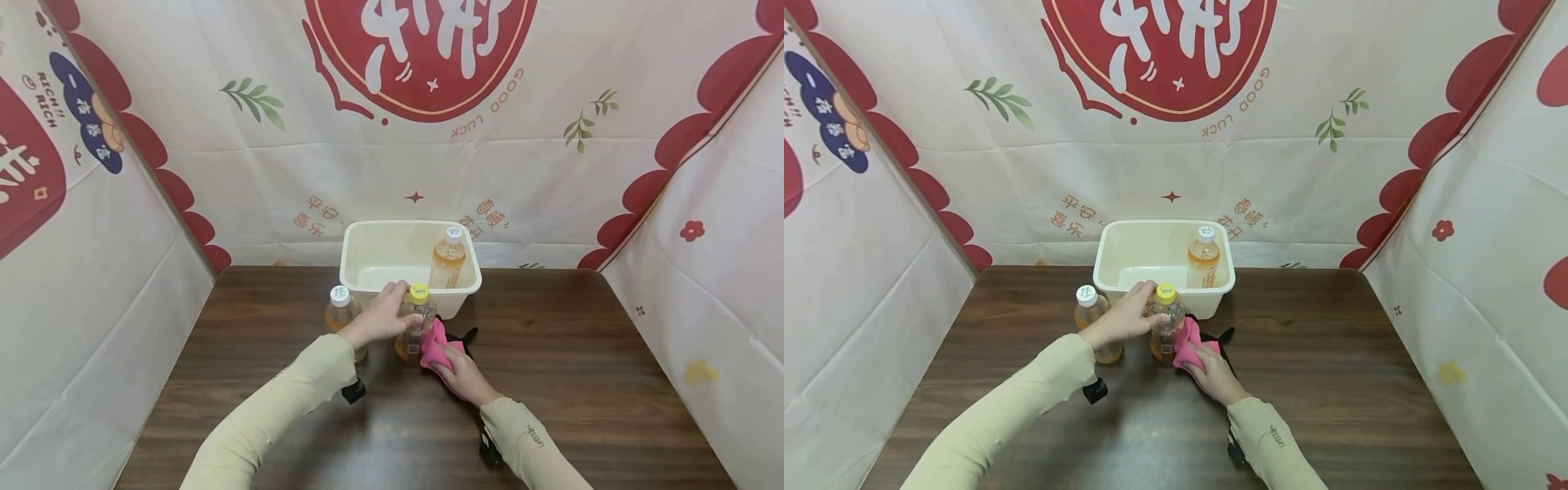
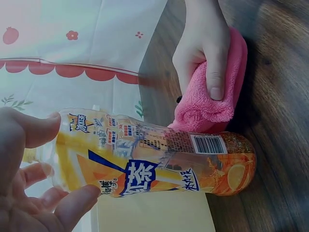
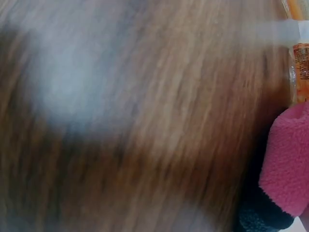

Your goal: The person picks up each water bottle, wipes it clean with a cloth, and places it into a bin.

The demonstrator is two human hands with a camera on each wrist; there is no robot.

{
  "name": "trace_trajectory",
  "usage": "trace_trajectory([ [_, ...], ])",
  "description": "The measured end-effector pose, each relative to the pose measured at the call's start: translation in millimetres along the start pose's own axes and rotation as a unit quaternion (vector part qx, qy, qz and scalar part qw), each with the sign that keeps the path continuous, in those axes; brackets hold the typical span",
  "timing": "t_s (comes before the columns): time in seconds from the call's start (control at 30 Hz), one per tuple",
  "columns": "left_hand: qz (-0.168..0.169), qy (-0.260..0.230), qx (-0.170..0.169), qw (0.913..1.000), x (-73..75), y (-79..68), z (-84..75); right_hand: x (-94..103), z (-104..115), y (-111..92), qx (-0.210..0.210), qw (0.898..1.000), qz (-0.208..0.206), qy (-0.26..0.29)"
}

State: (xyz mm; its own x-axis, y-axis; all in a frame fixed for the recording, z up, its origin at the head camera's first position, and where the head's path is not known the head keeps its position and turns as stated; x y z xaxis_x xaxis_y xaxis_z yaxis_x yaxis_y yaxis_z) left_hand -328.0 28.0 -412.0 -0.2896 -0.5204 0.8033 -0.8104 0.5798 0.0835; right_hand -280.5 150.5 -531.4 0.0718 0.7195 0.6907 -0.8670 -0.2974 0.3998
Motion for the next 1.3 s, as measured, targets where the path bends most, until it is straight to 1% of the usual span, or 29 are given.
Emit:
trace_trajectory([
  [0.1, 0.000, -0.005, 0.004, 1.0000, -0.5, -0.1, 0.7, 1.6, 0.2, -0.2, -0.005, 1.000, 0.005, 0.003],
  [0.2, 0.000, -0.009, 0.007, 0.9999, -0.5, 0.4, 1.7, 7.1, 1.6, 1.2, -0.021, 0.999, 0.008, 0.023],
  [0.33, 0.000, -0.011, 0.009, 0.9999, 0.0, 0.5, 2.0, 25.8, 11.8, 5.8, -0.036, 0.998, -0.014, 0.041],
  [0.43, 0.002, -0.010, 0.011, 0.9999, 0.2, 0.3, 1.8, 47.1, 28.5, 12.2, -0.017, 0.998, -0.049, 0.045],
  [0.53, 0.004, -0.010, 0.015, 0.9998, 0.5, 0.0, 1.5, 68.4, 48.3, 21.7, 0.015, 0.995, -0.081, 0.059],
  [0.6, 0.005, -0.012, 0.017, 0.9998, 0.9, -0.3, 1.0, 79.5, 60.9, 30.4, 0.032, 0.993, -0.091, 0.075],
  [0.7, 0.008, -0.014, 0.020, 0.9997, 0.8, -0.4, 1.3, 88.1, 73.8, 43.7, 0.042, 0.991, -0.090, 0.087],
  [0.8, 0.013, -0.014, 0.021, 0.9996, -0.6, -0.5, 1.5, 88.3, 78.3, 51.0, 0.034, 0.992, -0.085, 0.087],
  [0.93, 0.015, -0.024, 0.021, 0.9994, -1.5, -0.7, 2.9, 81.2, 75.7, 49.5, 0.029, 0.991, -0.096, 0.087],
  [1.1, 0.007, -0.027, 0.027, 0.9992, -1.3, -1.3, 4.2, 76.0, 73.5, 39.2, 0.042, 0.986, -0.136, 0.081],
  [1.2, 0.004, -0.023, 0.028, 0.9993, -2.6, -1.8, 5.2, 73.2, 74.0, 30.5, 0.023, 0.986, -0.143, 0.084],
  [1.3, -0.002, -0.028, 0.026, 0.9993, -2.9, -1.8, 5.2, 58.8, 59.2, 19.2, -0.003, 0.988, -0.130, 0.078],
])
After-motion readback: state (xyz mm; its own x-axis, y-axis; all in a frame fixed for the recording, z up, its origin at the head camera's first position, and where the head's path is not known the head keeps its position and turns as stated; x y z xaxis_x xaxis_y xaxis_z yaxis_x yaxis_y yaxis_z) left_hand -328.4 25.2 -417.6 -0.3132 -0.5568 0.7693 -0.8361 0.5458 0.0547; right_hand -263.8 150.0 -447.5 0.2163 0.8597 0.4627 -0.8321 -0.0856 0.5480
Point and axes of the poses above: each hand's wrist, its own y-axis towards the middle knuckle, its own x-axis out of the back of the hand, z = x × y, the point moved 10 cm from there along y, towards the middle knuckle, and after that the axes turned 5 degrees about -x, right-handed, at the moved point
